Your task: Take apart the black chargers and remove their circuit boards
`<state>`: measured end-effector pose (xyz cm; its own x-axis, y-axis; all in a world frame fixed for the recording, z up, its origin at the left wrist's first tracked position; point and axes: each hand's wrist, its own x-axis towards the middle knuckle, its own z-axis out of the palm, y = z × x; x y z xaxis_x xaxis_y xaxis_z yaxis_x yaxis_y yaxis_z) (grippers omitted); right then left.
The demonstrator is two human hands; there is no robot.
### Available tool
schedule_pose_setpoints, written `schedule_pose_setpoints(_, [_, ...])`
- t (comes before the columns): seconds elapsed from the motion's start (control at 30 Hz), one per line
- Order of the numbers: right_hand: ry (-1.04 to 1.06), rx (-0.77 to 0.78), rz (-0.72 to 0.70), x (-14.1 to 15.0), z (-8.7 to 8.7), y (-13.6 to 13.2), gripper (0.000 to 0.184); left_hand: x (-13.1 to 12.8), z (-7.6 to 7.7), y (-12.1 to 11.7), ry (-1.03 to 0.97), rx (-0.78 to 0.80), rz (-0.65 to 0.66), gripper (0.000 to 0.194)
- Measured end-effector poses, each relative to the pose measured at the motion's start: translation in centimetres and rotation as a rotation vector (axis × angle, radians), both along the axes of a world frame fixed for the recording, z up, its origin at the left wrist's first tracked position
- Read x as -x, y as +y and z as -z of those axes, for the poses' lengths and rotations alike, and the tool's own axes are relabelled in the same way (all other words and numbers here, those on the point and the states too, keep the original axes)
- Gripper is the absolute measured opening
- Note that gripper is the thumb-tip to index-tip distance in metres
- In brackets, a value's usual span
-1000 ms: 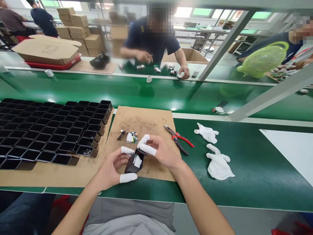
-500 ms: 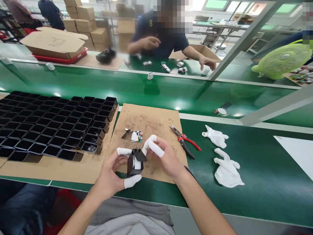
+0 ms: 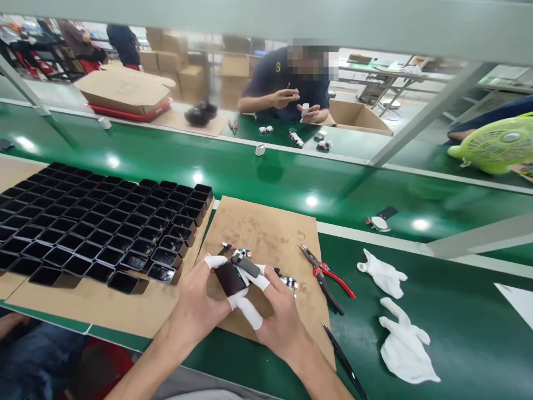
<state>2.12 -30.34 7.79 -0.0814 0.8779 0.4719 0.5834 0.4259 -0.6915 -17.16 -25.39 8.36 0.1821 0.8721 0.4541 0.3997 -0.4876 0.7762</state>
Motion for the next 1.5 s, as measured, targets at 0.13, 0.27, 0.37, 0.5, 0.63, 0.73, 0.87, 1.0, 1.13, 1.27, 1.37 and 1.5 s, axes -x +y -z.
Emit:
schedule_pose_setpoints(0.13, [0.046, -0.095, 0.129, -1.4, 0.1, 0.0, 0.048, -1.5, -3.2, 4.8, -0.031, 0.185, 0.165, 0.041])
schedule_pose_setpoints(0.27, [0.09, -0.134, 0.219, -2.6, 0.2, 0.3, 0.044, -3.4, -5.6, 15.8, 0.042, 0.319, 0.15, 0.055])
schedule_pose_setpoints(0.37, [0.1, -0.151, 0.221, -2.9, 0.2, 0.5, 0.041, -4.9, -6.0, 24.1, 0.183, 0.357, 0.064, 0.039])
schedule_pose_setpoints(0.5, [0.065, -0.136, 0.226, -3.1, 0.4, 0.7, 0.035, -6.1, -5.1, 29.9, 0.357, 0.469, 0.021, 0.043])
schedule_pose_setpoints(0.63, [0.023, -0.077, 0.244, -3.4, 0.7, 0.8, 0.029, -5.5, -4.7, 31.2, 0.439, 0.506, -0.016, 0.043])
schedule_pose_setpoints(0.73, [-0.013, -0.026, 0.246, -3.4, 0.9, 1.1, 0.028, -3.8, -6.3, 30.9, 0.435, 0.443, -0.062, 0.043])
schedule_pose_setpoints(0.87, [-0.101, 0.071, 0.205, -2.9, 0.8, 2.0, 0.021, 0.4, -9.2, 25.8, 0.367, 0.269, -0.152, 0.057])
schedule_pose_setpoints(1.0, [-0.219, 0.184, 0.141, -1.8, 0.6, 3.1, 0.03, 5.0, -7.7, 13.6, 0.315, 0.086, -0.179, 0.026])
schedule_pose_setpoints(1.13, [-0.301, 0.264, 0.124, -0.5, 0.8, 4.7, 0.041, 7.8, -1.2, 2.1, 0.414, -0.182, -0.497, 0.028])
schedule_pose_setpoints(1.27, [-0.271, 0.291, 0.148, 0.1, 0.9, 5.9, 0.02, 9.1, 3.9, -2.2, 0.621, -0.091, -0.619, 0.02])
schedule_pose_setpoints(1.37, [-0.137, 0.289, 0.149, 0.1, 0.3, 6.0, 0.02, 9.5, 4.0, -2.8, 0.573, -0.097, -0.429, 0.005])
schedule_pose_setpoints(1.5, [0.119, 0.326, 0.094, -0.5, -0.6, 4.9, 0.046, 8.6, 1.9, -3.3, 0.32, -0.027, 0.059, 0.014])
